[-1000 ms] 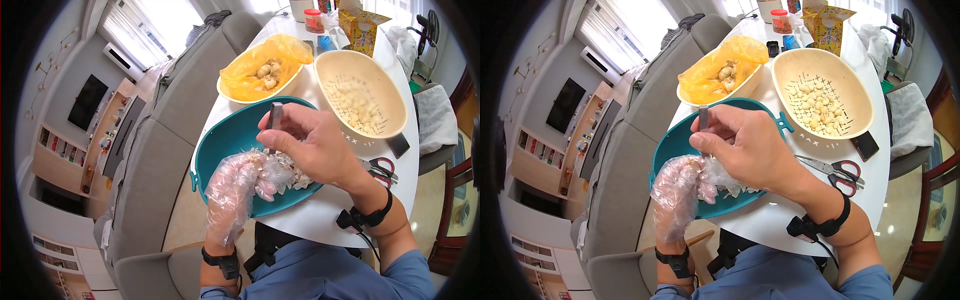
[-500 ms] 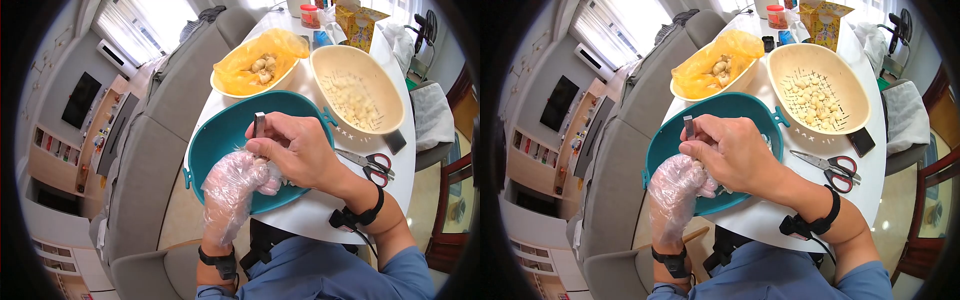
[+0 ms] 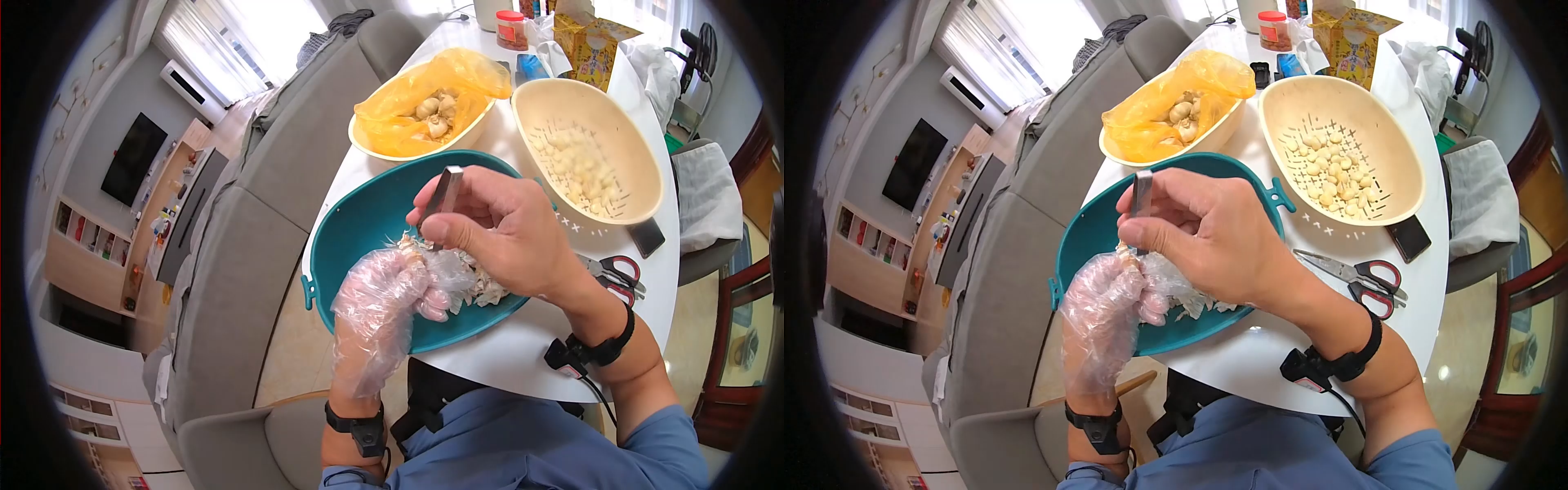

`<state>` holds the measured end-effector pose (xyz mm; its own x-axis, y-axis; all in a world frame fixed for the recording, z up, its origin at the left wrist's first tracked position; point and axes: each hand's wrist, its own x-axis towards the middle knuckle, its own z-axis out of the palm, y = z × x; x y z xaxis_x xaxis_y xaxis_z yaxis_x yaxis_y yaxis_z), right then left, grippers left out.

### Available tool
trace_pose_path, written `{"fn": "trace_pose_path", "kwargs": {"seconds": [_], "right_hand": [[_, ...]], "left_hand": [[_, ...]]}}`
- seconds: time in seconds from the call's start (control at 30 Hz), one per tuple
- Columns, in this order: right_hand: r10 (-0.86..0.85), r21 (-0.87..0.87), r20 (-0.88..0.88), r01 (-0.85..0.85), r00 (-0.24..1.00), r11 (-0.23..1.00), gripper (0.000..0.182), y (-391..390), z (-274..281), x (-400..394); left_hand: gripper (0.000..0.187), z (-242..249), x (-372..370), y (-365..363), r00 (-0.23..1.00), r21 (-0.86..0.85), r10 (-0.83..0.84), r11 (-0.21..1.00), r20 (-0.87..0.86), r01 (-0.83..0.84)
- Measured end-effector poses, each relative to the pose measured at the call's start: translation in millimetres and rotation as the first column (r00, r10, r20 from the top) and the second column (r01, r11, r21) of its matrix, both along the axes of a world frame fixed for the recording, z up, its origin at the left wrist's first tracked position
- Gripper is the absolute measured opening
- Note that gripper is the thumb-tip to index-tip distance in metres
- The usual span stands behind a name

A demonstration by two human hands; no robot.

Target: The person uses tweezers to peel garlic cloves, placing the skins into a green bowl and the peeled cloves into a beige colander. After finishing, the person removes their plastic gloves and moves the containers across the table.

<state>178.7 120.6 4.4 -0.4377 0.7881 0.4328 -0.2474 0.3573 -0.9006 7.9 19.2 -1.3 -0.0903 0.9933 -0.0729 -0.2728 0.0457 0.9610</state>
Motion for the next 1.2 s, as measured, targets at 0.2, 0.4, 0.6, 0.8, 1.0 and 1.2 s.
{"fn": "trace_pose_path", "kwargs": {"seconds": [0.2, 0.4, 0.6, 0.8, 1.0, 1.2], "right_hand": [[0.027, 0.073, 0.056, -0.031, 0.998, 0.997, 0.021, -3, -4, -5], [-0.028, 0.064, 0.110, 0.021, 0.994, 0.998, 0.015, -5, -4, -6], [-0.069, 0.095, 0.164, 0.054, 0.984, 0.994, 0.016, -5, -1, -5], [-0.072, 0.046, 0.143, 0.066, 0.987, 0.997, 0.018, -6, 1, -5], [-0.076, 0.056, 0.082, 0.072, 0.994, 0.996, 0.019, -5, 0, -6], [-0.011, 0.080, 0.044, 0.007, 0.999, 0.997, 0.020, -6, -2, -8]], "left_hand": [[0.018, 6, 4, -1, 1.000, -0.014, -0.011, 1.000, -0.028, 0.011], [0.027, 4, 6, -2, 0.994, -0.043, 0.026, 0.999, -0.107, -0.031], [0.026, 3, 12, -5, 0.985, -0.009, 0.125, 0.992, -0.122, -0.127], [0.026, 9, 15, -5, 0.968, -0.024, 0.162, 0.985, -0.192, -0.170], [0.028, 3, 5, -3, 0.972, 0.017, 0.106, 0.994, -0.209, -0.105], [0.027, 4, -1, -3, 0.999, -0.008, -0.004, 1.000, 0.034, 0.004]]}}
